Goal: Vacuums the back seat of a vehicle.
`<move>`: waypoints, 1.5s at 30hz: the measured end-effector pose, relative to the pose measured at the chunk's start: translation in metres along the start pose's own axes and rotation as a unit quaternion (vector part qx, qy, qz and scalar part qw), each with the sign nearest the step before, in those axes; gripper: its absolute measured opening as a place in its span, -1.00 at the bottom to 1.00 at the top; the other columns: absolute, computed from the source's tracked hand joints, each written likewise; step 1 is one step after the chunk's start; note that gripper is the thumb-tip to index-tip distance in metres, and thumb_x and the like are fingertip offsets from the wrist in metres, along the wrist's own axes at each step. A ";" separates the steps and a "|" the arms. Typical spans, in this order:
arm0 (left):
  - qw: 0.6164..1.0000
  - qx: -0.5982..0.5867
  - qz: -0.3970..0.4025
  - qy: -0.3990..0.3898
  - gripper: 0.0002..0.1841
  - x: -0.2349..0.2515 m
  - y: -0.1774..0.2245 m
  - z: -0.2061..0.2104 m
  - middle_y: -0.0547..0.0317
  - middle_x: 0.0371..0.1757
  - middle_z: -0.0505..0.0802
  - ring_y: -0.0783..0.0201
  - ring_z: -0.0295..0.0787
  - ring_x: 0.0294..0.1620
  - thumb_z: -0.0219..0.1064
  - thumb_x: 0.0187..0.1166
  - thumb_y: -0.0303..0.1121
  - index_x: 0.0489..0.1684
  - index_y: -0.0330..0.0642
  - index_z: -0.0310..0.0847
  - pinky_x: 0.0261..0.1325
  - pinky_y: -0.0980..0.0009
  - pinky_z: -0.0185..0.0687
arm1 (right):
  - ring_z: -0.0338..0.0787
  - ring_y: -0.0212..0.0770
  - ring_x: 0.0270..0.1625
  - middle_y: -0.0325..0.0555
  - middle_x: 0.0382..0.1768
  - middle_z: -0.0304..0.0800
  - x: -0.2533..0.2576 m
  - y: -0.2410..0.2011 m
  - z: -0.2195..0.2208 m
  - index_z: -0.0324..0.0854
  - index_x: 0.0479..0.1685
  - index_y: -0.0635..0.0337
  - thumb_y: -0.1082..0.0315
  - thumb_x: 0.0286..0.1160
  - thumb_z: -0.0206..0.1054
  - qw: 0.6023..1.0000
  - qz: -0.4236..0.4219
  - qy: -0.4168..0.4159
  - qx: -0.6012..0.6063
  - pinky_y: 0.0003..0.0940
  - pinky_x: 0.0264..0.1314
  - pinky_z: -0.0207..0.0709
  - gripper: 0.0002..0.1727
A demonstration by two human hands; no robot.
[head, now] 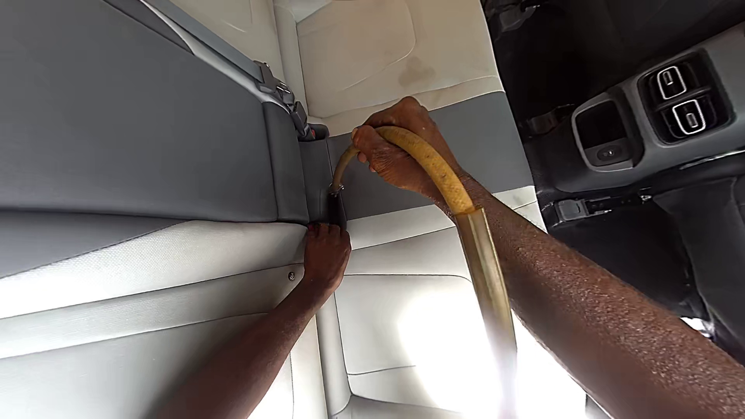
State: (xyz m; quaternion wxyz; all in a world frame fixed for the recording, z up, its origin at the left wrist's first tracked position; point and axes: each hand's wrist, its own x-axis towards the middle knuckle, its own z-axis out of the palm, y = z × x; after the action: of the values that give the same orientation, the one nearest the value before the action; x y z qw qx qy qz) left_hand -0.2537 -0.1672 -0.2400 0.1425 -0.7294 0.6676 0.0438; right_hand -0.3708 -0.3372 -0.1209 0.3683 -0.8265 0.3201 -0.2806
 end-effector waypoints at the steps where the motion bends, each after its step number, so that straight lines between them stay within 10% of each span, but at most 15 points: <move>1: 1.000 0.002 -0.003 -0.003 -0.73 0.001 0.001 -0.001 -0.14 0.11 0.80 -0.15 0.69 0.29 0.21 0.63 -0.54 0.18 -0.27 0.73 0.23 -0.02 0.59 | 0.64 -0.29 -0.57 -0.36 -0.68 0.57 0.003 -0.005 0.002 0.56 -0.72 -0.05 0.02 0.58 0.13 1.000 -0.005 -0.006 -0.023 -0.12 -0.56 0.37 -0.55; 17: 0.999 -0.028 -0.008 -0.019 -0.73 0.004 0.004 -0.009 -0.23 0.05 0.80 -0.19 0.74 0.19 0.13 0.63 -0.62 0.13 -0.41 0.71 0.11 -0.01 0.65 | 0.72 -0.16 -0.46 -0.18 -0.50 0.74 -0.087 -0.003 0.056 0.82 -0.10 0.11 0.13 0.74 0.05 0.991 -0.001 0.071 -0.114 -0.10 -0.49 0.46 -0.59; 22: 0.999 -0.049 0.002 -0.008 -0.75 0.008 -0.002 -0.015 -0.17 0.01 0.84 -0.15 0.76 0.14 0.16 0.63 -0.59 0.06 -0.35 0.76 0.26 -0.08 0.54 | 0.71 -0.10 -0.51 -0.19 -0.64 0.64 -0.073 -0.026 0.037 0.77 -0.42 0.02 0.06 0.62 0.06 0.981 -0.025 0.024 -0.191 -0.07 -0.57 0.32 -0.58; 27: 0.997 -0.073 -0.020 -0.034 -0.65 0.025 -0.035 -0.051 -0.05 0.04 0.90 -0.10 0.80 0.18 0.39 0.50 -0.46 0.26 -0.17 0.72 0.81 -0.23 -0.16 | 0.73 -0.05 -0.47 -0.15 -0.60 0.65 -0.051 -0.022 0.029 0.75 -0.45 0.05 0.07 0.63 0.10 0.981 -0.033 0.035 -0.189 -0.03 -0.54 0.34 -0.59; 38: 1.000 -0.015 -0.011 0.014 -0.59 0.035 -0.045 -0.047 -0.04 0.02 0.91 -0.06 0.83 0.14 0.44 0.47 -0.44 0.32 -0.18 0.69 0.78 -0.15 -0.04 | 0.64 -0.20 -0.48 -0.25 -0.62 0.56 -0.047 -0.002 0.008 0.59 -0.64 0.05 0.09 0.59 0.16 0.998 0.035 0.017 -0.059 -0.08 -0.48 0.33 -0.59; 45: 0.998 0.010 0.021 0.055 -0.54 0.045 -0.048 -0.034 -0.01 0.03 0.90 -0.03 0.82 0.15 0.47 0.48 -0.34 0.39 -0.17 0.62 0.72 -0.09 0.12 | 0.82 -0.33 -0.50 -0.27 -0.54 0.86 -0.070 0.034 -0.011 0.75 -0.46 0.08 0.16 0.67 0.17 0.981 0.124 0.067 0.135 -0.22 -0.42 0.67 -0.63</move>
State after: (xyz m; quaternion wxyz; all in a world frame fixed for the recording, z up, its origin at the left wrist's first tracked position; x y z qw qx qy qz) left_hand -0.2057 -0.2164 -0.2117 0.1123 -0.7150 0.6900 0.0000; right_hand -0.4341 -0.3085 -0.1568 0.4857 -0.7027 0.4031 -0.3282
